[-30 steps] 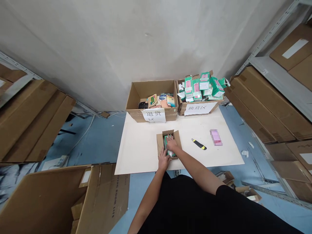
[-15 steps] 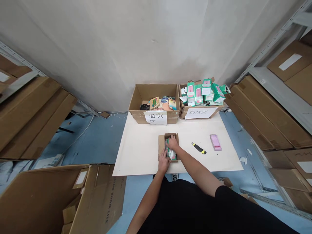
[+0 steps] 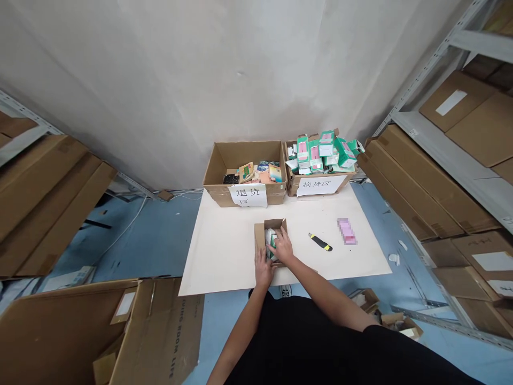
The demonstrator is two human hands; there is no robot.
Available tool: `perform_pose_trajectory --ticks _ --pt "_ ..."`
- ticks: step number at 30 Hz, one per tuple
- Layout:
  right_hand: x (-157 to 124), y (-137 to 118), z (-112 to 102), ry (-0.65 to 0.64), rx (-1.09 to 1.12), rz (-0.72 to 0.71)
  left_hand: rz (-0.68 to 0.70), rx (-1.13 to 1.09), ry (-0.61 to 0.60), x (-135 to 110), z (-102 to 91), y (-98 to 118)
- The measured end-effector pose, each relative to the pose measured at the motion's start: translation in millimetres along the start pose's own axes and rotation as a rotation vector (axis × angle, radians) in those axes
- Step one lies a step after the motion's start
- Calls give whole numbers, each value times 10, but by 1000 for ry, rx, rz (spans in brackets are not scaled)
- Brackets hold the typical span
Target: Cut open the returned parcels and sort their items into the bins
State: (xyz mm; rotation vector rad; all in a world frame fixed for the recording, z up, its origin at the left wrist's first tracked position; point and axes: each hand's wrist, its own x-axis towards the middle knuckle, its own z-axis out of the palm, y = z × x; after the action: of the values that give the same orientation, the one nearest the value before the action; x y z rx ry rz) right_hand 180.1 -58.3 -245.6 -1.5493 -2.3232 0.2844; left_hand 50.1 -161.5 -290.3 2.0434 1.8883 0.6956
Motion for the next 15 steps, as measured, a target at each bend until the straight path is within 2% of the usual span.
perform_pose_trajectory --ticks 3,6,10,15 --pt "130 -94 -110 -157 5 105 -30 -9 -46 16 -59 42" --pt "245 -166 -228 -245 -10 162 -33 -20 -60 30 -97 76" --pt "274 -230 -308 -314 -32 133 -47 -10 -41 46 -103 89" --pt "218 -321 -289 -376 -26 133 -61 -20 -40 81 -84 65"
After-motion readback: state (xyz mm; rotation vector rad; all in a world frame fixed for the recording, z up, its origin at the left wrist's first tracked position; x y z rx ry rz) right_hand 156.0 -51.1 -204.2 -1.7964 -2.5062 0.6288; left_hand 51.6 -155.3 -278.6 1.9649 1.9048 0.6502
